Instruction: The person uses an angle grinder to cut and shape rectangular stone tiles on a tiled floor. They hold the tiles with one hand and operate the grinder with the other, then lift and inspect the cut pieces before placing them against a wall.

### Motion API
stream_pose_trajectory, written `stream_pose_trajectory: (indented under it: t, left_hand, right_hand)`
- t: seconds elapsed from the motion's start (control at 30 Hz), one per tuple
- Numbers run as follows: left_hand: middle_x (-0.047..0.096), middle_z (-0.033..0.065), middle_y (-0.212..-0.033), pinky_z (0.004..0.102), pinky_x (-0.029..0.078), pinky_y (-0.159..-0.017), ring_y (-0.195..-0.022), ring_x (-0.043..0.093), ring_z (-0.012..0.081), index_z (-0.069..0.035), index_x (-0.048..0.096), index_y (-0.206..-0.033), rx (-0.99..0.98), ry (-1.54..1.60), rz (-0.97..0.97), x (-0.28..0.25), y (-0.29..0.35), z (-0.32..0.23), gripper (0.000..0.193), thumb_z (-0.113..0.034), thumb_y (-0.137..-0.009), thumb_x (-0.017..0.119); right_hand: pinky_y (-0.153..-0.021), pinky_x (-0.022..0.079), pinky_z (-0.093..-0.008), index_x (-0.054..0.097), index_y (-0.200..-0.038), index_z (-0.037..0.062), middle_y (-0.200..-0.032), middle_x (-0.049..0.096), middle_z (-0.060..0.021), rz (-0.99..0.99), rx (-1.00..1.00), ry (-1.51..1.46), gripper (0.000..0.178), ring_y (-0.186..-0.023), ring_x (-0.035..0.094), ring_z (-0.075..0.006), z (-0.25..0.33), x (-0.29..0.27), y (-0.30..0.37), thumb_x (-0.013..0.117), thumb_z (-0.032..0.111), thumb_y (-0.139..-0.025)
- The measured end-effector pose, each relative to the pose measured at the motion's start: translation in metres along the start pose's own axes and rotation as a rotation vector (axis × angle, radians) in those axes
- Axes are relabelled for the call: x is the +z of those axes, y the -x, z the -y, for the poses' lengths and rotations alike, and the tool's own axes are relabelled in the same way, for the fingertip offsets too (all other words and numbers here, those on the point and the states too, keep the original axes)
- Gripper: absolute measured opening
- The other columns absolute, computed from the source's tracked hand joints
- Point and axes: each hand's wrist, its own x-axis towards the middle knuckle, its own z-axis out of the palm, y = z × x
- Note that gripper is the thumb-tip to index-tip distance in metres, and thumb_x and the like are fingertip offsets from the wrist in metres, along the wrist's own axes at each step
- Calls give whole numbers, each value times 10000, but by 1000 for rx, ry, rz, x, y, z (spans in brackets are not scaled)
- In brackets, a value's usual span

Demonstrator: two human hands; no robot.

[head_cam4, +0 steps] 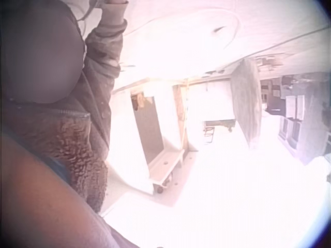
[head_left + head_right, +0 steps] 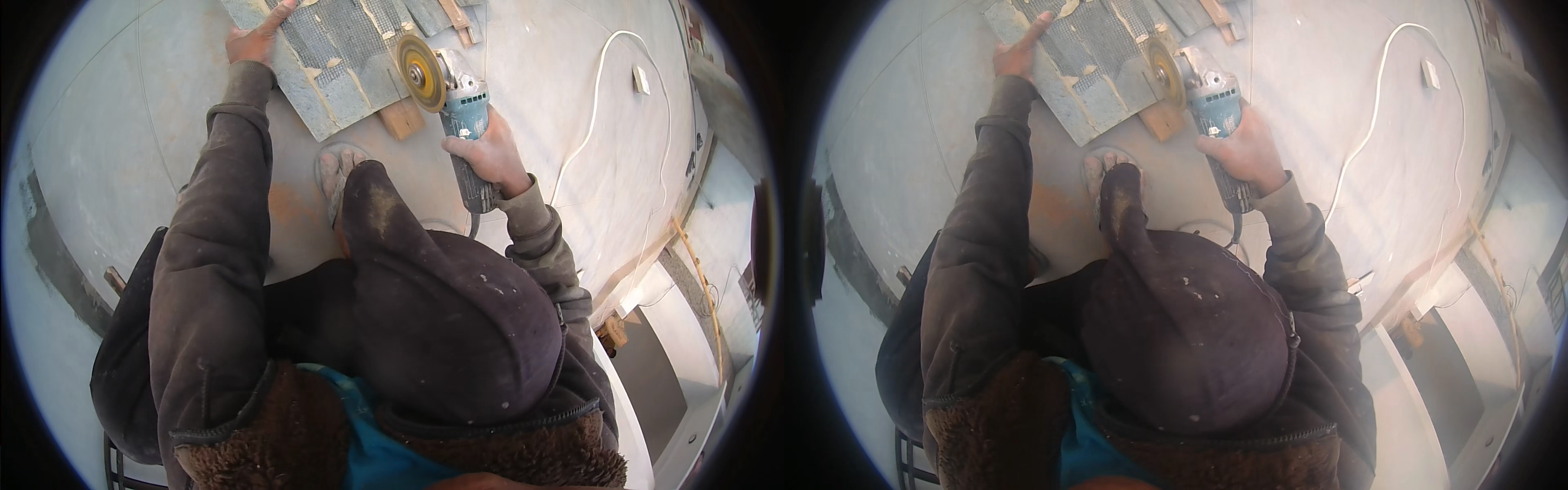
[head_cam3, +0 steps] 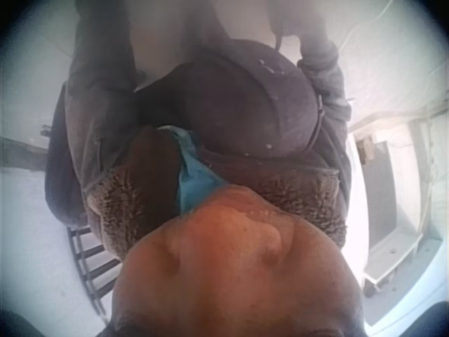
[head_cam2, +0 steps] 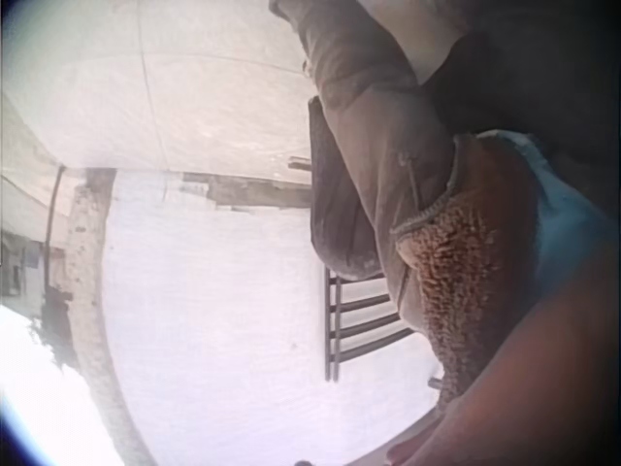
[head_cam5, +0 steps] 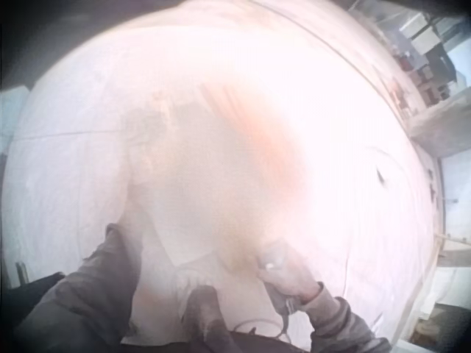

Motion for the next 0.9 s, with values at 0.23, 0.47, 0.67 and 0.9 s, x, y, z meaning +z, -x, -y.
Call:
stream_pose_trajectory:
  t: [0.23, 0.47, 0.67, 0.9]
  left_hand:
    - [653, 227, -1166, 385, 597, -873, -1018, 686, 293, 102, 509, -1268, 16, -150, -258, 1, -10, -2, 785, -235, -698, 930]
    - [605, 236, -1247, 402, 532, -972, -1136, 627, 307, 105, 474, -1333, -12, -101, -247, 8, -14, -5, 880, -275, -688, 938]
    - [601, 222, -1265, 400, 527, -980, -1141, 625, 306, 100, 478, -1337, -58, -138, -256, 11, -10, 0, 871, -271, -695, 935]
    - [668, 231, -1142, 389, 611, -835, -959, 708, 291, 103, 525, -1261, -14, -173, -289, -9, -16, 14, 823, -308, -680, 940]
  right_hand:
    - [-799, 532, -403, 584, -1139, -51, -966, 685, -190, 8, 16, 74, 566, -886, 683, -303, 30, -2, -2, 757, 202, -664]
    - [-825, 526, -410, 561, -1187, -44, -995, 679, -198, 9, 21, 86, 612, -927, 677, -327, 18, -5, -13, 762, 216, -670]
    - [-857, 520, -421, 561, -1200, -35, -1024, 674, -212, 37, 41, 30, 615, -962, 672, -342, 3, -6, -17, 760, 213, -673]
    - [-793, 538, -391, 571, -1176, -34, -963, 686, -178, 65, 21, 4, 576, -872, 683, -298, 9, 1, -24, 756, 196, -682]
